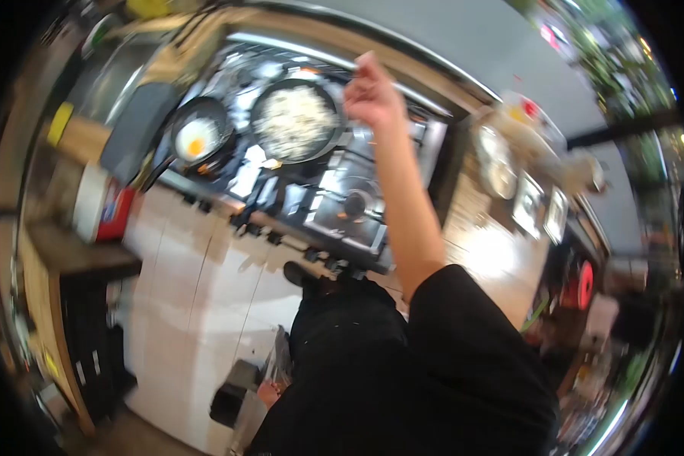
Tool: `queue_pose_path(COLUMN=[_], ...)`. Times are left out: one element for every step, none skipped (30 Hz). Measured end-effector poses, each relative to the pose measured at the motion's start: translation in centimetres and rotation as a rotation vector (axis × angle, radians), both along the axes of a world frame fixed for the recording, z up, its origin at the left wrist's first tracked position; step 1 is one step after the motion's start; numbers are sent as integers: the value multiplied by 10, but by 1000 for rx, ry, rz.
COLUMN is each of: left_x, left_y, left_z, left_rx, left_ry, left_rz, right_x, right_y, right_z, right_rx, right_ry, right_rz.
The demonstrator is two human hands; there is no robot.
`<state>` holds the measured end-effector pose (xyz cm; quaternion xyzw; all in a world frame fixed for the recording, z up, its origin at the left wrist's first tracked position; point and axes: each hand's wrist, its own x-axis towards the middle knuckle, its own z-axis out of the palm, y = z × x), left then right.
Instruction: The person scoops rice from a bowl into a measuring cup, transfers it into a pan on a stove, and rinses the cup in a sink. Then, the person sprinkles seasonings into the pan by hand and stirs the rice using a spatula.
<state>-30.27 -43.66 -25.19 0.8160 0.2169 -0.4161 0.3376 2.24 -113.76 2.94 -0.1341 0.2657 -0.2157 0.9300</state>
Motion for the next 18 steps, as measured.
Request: queue_pose_path(left_x=[8, 17, 27, 36, 43, 51, 57, 61, 66, 71, 77, 84, 93, 101, 110, 117, 127, 135], left_y=[-2, -6, -12, -20, -27, -38, -51, -64, -79, -92, -105, -115, -128, -144, -176, -213, -270, -315], left_z=[-6, -12, -15, -19, -22, -23, -25, -25, -18, -12, -7, -2, 1, 6, 34, 61, 100, 121], left_rx=[-13, -29, -45, -63, -79, -97, -106, -148, -131, -115, -99, -61, -25, 51, 132, 106, 81, -77], left_ry=[-34, -51, -68, -90, -102, -119, -134, -129, -131, -134, -138, -132, -134, -440, -743, -801, -854, -856], left_rz=[-163, -278, -380, -464, -489, -497, -502, -331, -301, -270, -239, -132, -22, -300, -579, -545, -518, -466], right_x=[-33, -73, -107, -144, -182, -220, -254, -283, -303, -327, -349, -346, -347, -354, -359, -368, -377, -386], right_y=[-8, -22, -31, -46, -75, -104, -119, -140, -160, -198, -233, -231, -233, -251, -272, -293, -310, -319], right_z=[-13, -18, -19, -14, -19, -21, -6, -10, -17, -67, -118, -109, -94, -99, -103, -106, -100, -93], right_rx=[15, -137, -275, -566, -733, -804, -810, -989, -948, -1191, -1422, -1475, -1376, -1440, -1495, -1480, -1626, -1765], right_ry=[-68, 40, 154, 445, 562, 570, 544, 740, 1111, 1171, 1222, 1432, 1518, 1425, 1321, 1326, 1391, 1442], right_rz=[14, -83, -168, -480, -729, -1013, -1119, -1257, -1328, -1162, -970, -474, -316, -507, -693, -691, -498, -288])
